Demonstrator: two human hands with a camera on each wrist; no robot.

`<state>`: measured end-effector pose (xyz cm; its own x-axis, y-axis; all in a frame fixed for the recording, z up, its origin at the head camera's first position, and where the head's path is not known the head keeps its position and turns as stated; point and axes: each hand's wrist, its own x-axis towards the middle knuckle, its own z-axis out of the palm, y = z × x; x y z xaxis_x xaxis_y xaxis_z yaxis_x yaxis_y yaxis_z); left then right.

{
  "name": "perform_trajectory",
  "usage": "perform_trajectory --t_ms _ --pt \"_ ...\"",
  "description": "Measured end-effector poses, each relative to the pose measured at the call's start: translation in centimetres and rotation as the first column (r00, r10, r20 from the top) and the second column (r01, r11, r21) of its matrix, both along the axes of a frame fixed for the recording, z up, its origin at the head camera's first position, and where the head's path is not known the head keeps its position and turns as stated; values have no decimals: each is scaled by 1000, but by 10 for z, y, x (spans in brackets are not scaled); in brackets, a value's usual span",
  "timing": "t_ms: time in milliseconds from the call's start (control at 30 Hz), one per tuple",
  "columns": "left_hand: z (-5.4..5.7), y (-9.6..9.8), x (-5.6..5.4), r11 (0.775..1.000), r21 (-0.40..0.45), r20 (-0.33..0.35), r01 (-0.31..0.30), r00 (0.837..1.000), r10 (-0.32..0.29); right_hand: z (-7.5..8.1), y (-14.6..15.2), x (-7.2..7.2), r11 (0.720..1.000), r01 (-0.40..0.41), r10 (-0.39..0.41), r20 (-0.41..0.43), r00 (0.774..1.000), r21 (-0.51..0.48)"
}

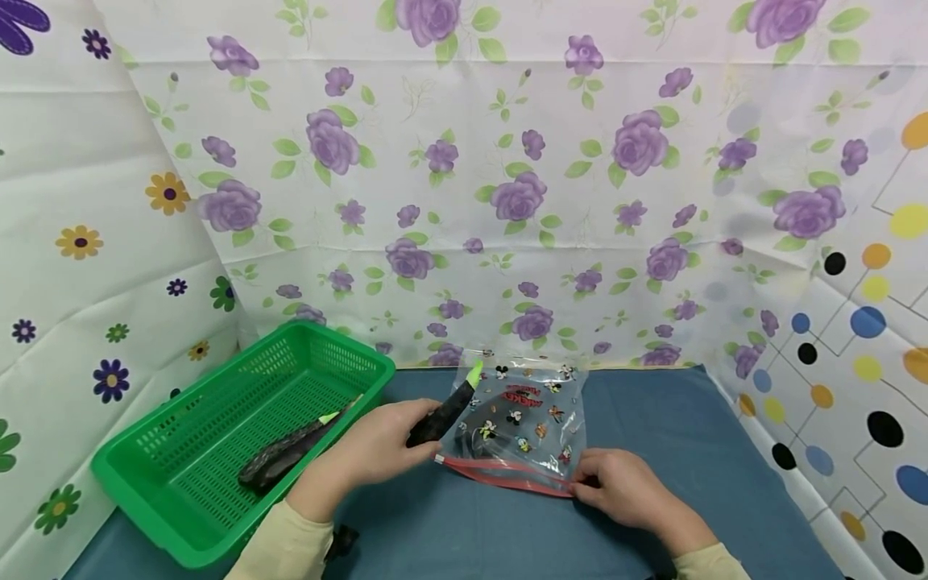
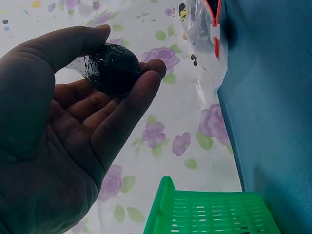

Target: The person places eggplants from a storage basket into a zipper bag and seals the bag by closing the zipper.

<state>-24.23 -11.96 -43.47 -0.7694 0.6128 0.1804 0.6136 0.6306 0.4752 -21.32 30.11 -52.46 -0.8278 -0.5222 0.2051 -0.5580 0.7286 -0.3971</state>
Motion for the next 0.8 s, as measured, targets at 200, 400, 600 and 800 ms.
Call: perform_trajectory --t_ms 200,400,600,800 --pt "-2 2 2 999 -36 21 7 1000 -6 2 -1 1 1000 1 -1 1 1000 9" --pt "-3 5 3 998 -60 39 25 999 -23 2 -2 2 1000 1 -1 -17 1000 6" --pt "-8 10 4 993 -109 37 39 999 -35 1 -1 2 1000 10 -10 -2 1000 12" --pt "-14 15 6 987 -158 19 40 999 -37 2 -2 1 1000 -3 3 -12 1000 5"
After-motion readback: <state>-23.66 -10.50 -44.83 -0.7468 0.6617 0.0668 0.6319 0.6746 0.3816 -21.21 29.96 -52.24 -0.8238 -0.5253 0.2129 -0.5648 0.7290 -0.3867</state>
